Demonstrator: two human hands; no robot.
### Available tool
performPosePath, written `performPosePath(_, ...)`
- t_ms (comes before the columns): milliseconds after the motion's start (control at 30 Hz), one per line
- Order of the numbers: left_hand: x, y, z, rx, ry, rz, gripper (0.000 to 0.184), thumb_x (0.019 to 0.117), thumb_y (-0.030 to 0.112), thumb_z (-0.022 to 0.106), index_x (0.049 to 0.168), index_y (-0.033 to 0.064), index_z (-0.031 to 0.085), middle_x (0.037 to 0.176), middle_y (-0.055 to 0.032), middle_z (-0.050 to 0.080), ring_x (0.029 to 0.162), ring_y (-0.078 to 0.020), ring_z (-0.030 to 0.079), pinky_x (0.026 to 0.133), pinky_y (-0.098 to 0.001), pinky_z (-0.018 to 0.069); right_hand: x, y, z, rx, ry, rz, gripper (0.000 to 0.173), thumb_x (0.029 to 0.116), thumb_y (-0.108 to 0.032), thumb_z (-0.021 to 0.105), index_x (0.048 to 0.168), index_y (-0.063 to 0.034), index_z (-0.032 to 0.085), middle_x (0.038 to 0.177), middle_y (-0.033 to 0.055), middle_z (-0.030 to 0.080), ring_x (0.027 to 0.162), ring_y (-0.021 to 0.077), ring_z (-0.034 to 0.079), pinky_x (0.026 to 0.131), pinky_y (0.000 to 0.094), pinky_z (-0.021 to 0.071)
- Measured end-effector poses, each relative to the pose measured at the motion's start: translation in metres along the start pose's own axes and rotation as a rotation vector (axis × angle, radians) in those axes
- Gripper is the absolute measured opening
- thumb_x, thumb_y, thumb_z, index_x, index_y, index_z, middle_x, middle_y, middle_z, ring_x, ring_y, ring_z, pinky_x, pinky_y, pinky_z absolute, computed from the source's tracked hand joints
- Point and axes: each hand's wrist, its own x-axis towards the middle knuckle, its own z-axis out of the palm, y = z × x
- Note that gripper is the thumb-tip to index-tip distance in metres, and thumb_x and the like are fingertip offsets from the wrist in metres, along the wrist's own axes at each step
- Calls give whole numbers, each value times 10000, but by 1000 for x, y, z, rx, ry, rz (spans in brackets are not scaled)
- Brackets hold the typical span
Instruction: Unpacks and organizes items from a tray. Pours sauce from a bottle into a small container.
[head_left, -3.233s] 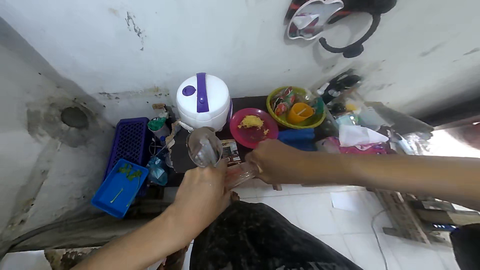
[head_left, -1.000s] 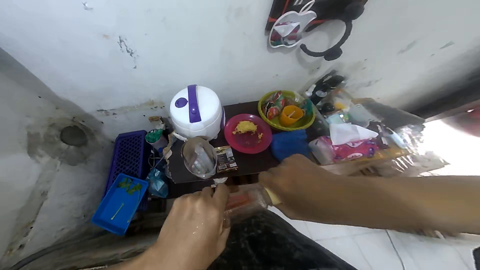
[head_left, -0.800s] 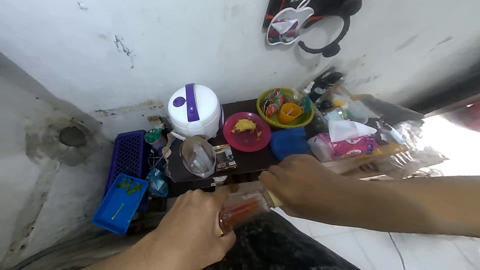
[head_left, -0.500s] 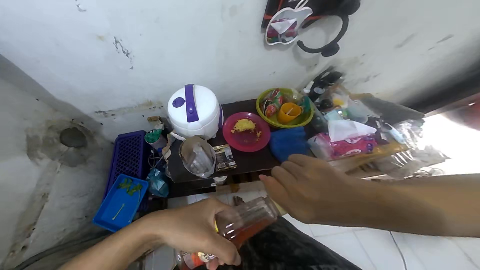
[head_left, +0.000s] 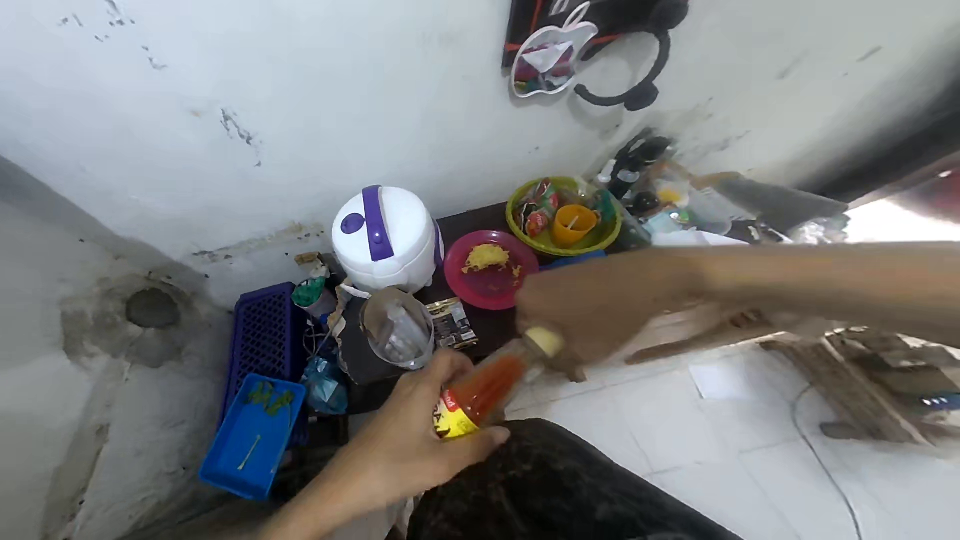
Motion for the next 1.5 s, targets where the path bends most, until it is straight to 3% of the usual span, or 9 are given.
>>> performPosePath(67, 4, -4, 8, -204, 0, 45, 383, 980, 204, 642, 1267, 6, 486, 846, 7, 621, 622, -16, 618, 570, -182, 552, 4, 16, -3, 168, 50, -107, 238, 891, -89, 780, 982, 100, 669, 771, 122, 618, 672, 148, 544, 621, 301, 436)
performPosePath(133, 6, -15, 16, -595, -102, 82, 324, 1038, 309, 529, 1275, 106, 441, 843, 81, 637, 598, 4, 612, 538, -171, 547, 4, 27, -9, 323, 125, -237, 290, 914, -69, 744, 1132, 87, 635, 897, 123, 664, 722, 97, 572, 642, 241, 463)
performPosePath(233, 5, -28, 30, -1154, -184, 125, 436, 955, 517, 639, 1236, 189, 581, 824, 41, 710, 607, -49, 676, 524, -190, 564, 12, 43, -8, 488, 312, -460, 223, 1017, -129, 551, 1157, 34, 609, 786, -2, 647, 618, -47, 523, 566, 124, 430)
performPosePath(367, 5, -24, 42, -1510, -285, 273, 480, 954, 510, 624, 1239, 124, 645, 767, 6, 709, 610, -86, 704, 529, -211, 576, 29, 49, 7, 634, 459, -564, 392, 1121, -273, 276, 1114, -84, 620, 730, -108, 617, 586, -87, 529, 546, 85, 448)
performPosePath(633, -7, -10, 46, -1747, -260, 289, 541, 944, 535, 605, 1194, 61, 677, 705, -13, 700, 547, -101, 694, 487, -217, 563, 50, 31, 30, 723, 703, -701, 358, 1125, -275, 318, 1063, -85, 616, 750, -120, 604, 655, -84, 549, 620, 89, 472)
performPosePath(933, -12, -6, 45, -1948, -311, 324, 650, 1035, 566, 388, 1125, -14, 667, 595, -7, 649, 469, -93, 653, 450, -189, 522, 58, 17, 36, 731, 802, -701, 310, 1113, -241, 367, 1008, -81, 612, 721, -133, 577, 641, -98, 524, 609, 71, 445)
performPosePath(1133, -9, -14, 55, -2078, -452, 467, 648, 1064, 526, 354, 1179, -32, 664, 691, -24, 705, 576, -109, 704, 563, -200, 568, 58, 11, 37, 696, 844, -758, 280, 1098, -277, 426, 1003, -80, 602, 716, -147, 546, 649, -123, 502, 612, 55, 429)
performPosePath(1233, -11, -16, 57, -2085, -461, 449, 656, 1058, 547, 342, 1156, -7, 681, 698, -15, 703, 562, -104, 692, 556, -203, 562, 58, 6, 38, 657, 901, -797, 306, 1092, -303, 449, 975, -64, 600, 730, -139, 544, 678, -129, 515, 631, 51, 440)
performPosePath(1500, -6, -34, 72, -2175, -601, 500, 632, 1043, 536, 390, 1127, -4, 710, 801, -41, 741, 699, -130, 731, 656, -213, 574, 53, -6, 44, 492, 981, -913, 376, 1093, -308, 474, 1012, 41, 589, 800, -29, 579, 756, -127, 507, 685, 39, 414)
